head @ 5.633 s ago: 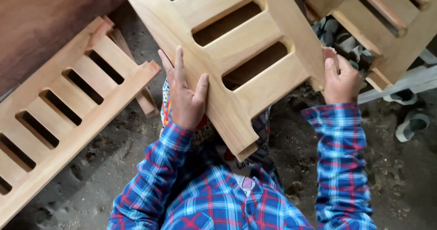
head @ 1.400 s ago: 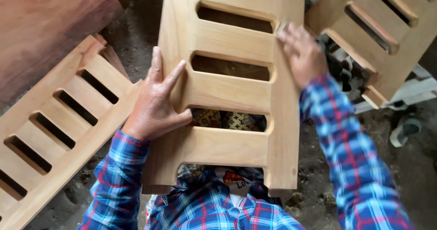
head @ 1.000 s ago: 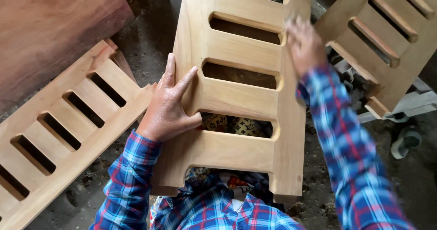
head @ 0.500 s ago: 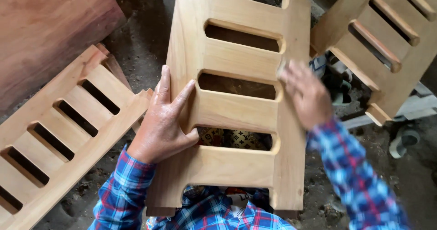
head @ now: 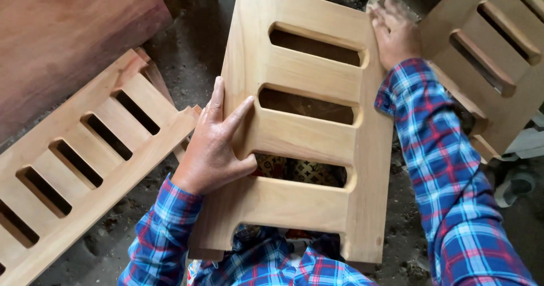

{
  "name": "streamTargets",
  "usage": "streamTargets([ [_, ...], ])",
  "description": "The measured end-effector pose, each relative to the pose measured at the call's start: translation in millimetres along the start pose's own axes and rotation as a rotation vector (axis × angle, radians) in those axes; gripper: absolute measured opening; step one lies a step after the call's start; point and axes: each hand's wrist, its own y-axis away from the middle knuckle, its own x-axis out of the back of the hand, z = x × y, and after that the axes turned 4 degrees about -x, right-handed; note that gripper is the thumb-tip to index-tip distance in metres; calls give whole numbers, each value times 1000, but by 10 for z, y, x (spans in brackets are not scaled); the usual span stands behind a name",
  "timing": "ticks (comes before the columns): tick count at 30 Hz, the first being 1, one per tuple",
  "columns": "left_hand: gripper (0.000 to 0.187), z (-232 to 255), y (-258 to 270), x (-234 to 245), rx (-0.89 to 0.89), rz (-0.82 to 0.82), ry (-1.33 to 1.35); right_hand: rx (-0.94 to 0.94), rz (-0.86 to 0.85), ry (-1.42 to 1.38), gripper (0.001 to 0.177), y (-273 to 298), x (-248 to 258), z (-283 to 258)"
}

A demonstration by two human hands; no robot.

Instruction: The person sands a wooden chair backrest using a sanding block. They hold the piece on their lap and rub the sanding block across the flat surfaces and edges, flipping the piece over to sand both sides.

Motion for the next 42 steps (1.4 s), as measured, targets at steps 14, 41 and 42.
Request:
streamTargets([
  [14, 103, -119, 36, -78, -9, -12, -60, 217, -92, -27, 40, 3356, 722, -1078],
  [41, 27, 1368, 839, 271, -169, 128, 709, -55, -42, -718, 58, 3443, 1010, -1718],
  [42, 26, 1391, 877, 442, -226, 265, 463, -107, 12, -482, 67, 3390, 1094, -1697],
])
